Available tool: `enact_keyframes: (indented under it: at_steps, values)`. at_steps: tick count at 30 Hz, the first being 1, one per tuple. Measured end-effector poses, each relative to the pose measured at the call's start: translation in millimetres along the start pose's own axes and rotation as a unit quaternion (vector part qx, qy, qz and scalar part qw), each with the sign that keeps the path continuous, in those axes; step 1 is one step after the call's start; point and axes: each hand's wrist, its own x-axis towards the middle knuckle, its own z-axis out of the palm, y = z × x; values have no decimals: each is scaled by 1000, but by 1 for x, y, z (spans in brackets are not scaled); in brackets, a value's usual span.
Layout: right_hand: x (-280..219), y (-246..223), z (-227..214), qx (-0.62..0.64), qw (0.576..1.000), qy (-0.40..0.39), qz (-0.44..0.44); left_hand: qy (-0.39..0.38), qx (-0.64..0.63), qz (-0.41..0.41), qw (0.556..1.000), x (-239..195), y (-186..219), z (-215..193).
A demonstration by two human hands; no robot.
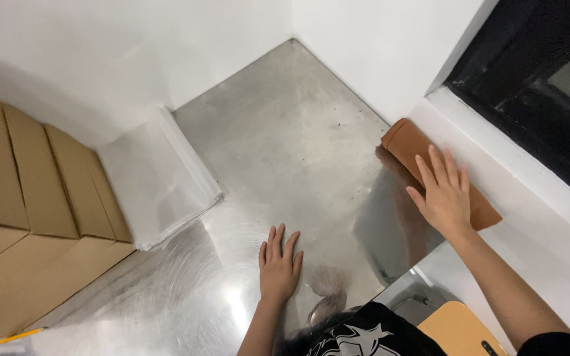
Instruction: The person takes a brown t-shirt from a clothing rack, lays it on a metal table, and folds it neatly. They then take a black t-shirt from the rack and fold it in the same manner on the table.
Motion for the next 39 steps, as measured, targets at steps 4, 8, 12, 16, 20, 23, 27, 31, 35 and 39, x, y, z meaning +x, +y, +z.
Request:
enact_keyframes:
  at_steps: [4,8,12,16,20,23,27,31,35,39]
  values:
    - [2,-12,49,-43,987,-139,66,-26,-37,-7,999,12,-12,-16]
    - [21,-76,40,184,971,-130,78,-22,-98,-45,994,25,-22,-31]
    - [25,-159,64,307,931,-196,-29,53,-199,-96,974,24,-34,-28]
    - [13,-259,53,394,884,-192,-165,39,-292,-315,902,5,-13,-80]
    - [15,-346,4,515,733,-374,-241,168,-415,-468,762,-28,-17,-135]
    - [10,-403,-43,541,638,-479,-267,266,-457,-526,666,-74,-9,-190]
    - [-16,-473,-96,538,602,-511,-294,375,-448,-541,604,-153,15,-268]
    - [-65,-531,-127,579,564,-428,-404,491,-388,-519,582,-252,0,-271]
    - [-132,-581,-186,562,564,-477,-373,621,-311,-488,528,-335,-11,-273]
    - [-215,-625,-253,611,513,-443,-409,632,-241,-458,577,-425,-37,-274]
